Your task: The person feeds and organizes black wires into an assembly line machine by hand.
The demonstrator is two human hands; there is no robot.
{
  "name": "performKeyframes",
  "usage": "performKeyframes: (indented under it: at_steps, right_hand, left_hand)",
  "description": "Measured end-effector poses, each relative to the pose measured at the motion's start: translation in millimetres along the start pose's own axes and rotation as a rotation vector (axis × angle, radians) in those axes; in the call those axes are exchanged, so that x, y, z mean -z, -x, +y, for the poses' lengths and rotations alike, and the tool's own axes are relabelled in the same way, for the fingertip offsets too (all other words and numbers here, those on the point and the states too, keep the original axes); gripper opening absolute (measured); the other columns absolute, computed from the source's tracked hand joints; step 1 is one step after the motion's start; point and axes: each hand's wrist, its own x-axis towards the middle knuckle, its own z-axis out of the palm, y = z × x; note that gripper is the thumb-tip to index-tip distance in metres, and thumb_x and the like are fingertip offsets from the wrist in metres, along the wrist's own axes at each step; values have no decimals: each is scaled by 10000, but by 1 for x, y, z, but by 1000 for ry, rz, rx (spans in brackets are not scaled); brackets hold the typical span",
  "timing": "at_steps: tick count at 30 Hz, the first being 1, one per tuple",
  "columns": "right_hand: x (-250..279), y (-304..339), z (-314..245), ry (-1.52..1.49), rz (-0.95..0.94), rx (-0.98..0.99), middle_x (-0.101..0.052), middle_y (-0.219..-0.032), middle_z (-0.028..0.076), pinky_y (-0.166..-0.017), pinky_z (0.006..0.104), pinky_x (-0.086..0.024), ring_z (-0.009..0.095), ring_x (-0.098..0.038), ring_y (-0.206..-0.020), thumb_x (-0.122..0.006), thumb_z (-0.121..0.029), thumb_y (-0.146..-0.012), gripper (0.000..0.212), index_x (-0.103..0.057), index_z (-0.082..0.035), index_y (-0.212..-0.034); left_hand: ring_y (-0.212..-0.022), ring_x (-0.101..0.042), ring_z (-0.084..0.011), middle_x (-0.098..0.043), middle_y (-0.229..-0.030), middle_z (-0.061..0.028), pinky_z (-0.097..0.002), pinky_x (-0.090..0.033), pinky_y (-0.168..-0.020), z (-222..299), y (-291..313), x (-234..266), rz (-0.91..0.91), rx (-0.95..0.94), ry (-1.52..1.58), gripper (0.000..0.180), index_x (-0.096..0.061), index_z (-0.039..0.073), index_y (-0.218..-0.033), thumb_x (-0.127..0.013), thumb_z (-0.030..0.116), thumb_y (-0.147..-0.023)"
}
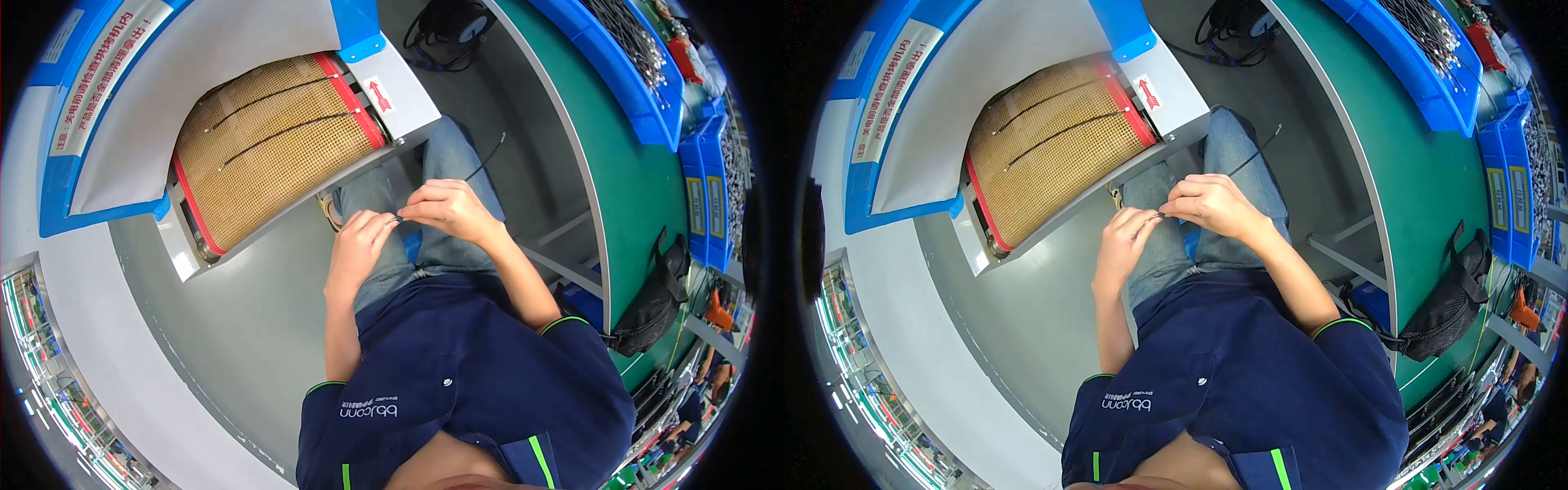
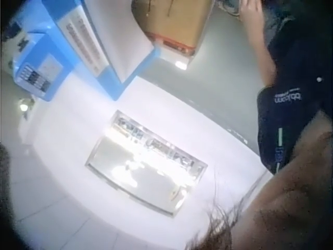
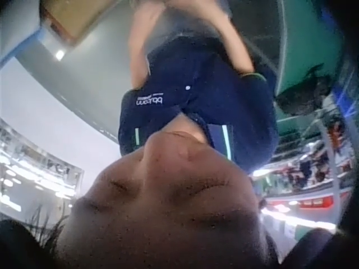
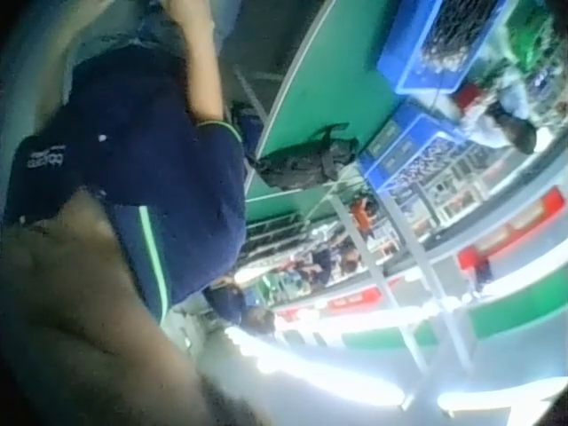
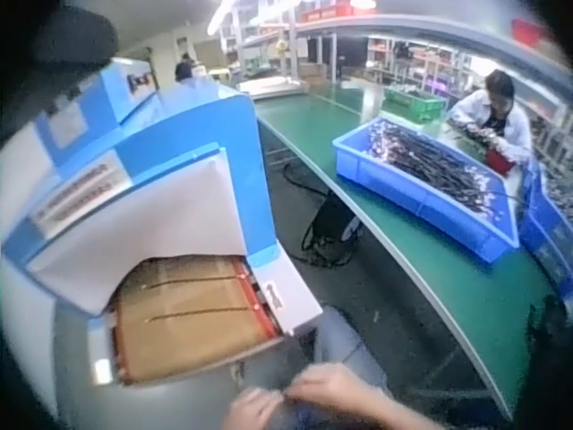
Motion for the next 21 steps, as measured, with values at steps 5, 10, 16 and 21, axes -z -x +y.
performKeyframes:
  at_steps: [5,10,16,21]
  right_hand:
    - [-7,6,1,-72,-7,-39,-635,-793,16,-598,304,-496,184,-616,-702,-724,-95,-714,149,-693,-75,-859]
    - [-11,11,3,-162,-3,-116,-646,-773,48,-619,319,-504,216,-618,-694,-721,-92,-726,135,-682,-54,-850]
    - [-11,11,4,-210,-41,-188,-651,-766,62,-621,326,-500,219,-615,-691,-727,-88,-730,124,-666,-35,-824]
    - [-5,14,8,-257,5,-223,-644,-760,79,-635,335,-497,240,-612,-699,-723,-82,-740,121,-660,-22,-824]
  left_hand:
    - [-768,-599,-245,-627,-830,-77,-356,-490,-675,1,1,-9,-7,-24,-4,145,-647,19,-897,-680,122,-800]
    - [-787,-605,-246,-630,-868,-86,-354,-495,-684,4,5,-10,115,57,91,138,-633,28,-890,-693,90,-783]
    - [-787,-609,-235,-630,-864,-77,-338,-500,-673,0,1,-12,140,-124,-38,169,-633,37,-891,-712,47,-742]
    - [-715,-610,-209,-637,-805,-62,-309,-491,-623,-6,2,-15,210,-120,-11,162,-648,33,-831,-713,-24,-694]
